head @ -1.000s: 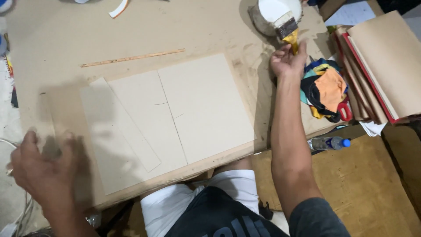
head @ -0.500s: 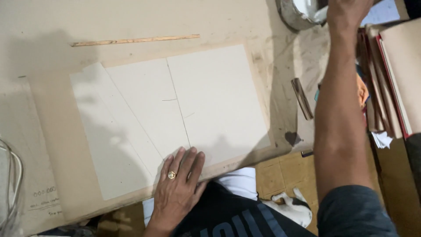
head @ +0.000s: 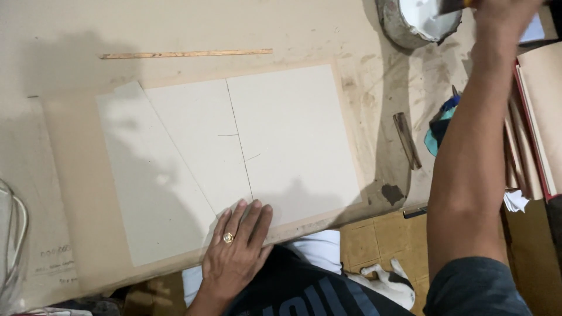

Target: The person aligns two pieces of cardboard on a workbench and uses a wooden stick to measure the gap between them. They then use a brush to apply a white adhesive substance to the cardboard surface.

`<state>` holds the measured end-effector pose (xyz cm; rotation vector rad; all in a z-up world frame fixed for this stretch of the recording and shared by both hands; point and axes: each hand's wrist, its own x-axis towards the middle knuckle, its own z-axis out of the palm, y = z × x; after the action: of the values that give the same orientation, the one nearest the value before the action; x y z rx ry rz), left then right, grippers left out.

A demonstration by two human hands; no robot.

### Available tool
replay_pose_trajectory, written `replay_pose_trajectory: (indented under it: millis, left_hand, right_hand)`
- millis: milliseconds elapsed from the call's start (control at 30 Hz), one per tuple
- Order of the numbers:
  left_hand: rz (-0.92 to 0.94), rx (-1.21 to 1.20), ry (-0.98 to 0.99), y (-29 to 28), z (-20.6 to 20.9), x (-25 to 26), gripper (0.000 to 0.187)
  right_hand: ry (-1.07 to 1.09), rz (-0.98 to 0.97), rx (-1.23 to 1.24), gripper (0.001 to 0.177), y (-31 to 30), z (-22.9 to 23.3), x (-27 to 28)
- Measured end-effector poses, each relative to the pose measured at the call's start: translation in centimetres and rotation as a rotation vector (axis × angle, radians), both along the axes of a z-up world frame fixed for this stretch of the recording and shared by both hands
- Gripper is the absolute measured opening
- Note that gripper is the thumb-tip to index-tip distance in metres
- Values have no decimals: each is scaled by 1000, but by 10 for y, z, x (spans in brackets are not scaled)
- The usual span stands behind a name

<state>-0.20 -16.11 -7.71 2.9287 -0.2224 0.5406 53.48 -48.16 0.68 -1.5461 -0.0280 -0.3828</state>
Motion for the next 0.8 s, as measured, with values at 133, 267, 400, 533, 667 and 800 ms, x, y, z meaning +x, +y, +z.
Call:
replay_pose_trajectory:
  millis: [133,267,400,533,667,800]
  left_hand:
    - [20,62,-48,-3,-1,-1,71]
    - [9,66,-82,-5,1,0,64]
    - [38,111,-133,-8,6,1,47]
    - [34,193,-209,-8,8,1,39]
    - [18,216,-173,-8,12,1,42]
    - [-8,263,-181,-10,11,0,36]
  right_hand:
    - [140,76,147,10,-5,7,-17]
    - [293,32,484,21,4,23,-50]
    - [279,26,689,28,-20,-12,-5]
    - [304,6,665,44,-18,-26,12]
    - [338,-16,768,51,-26,-39,27]
    - [413,243,994,23,-117,-133,92]
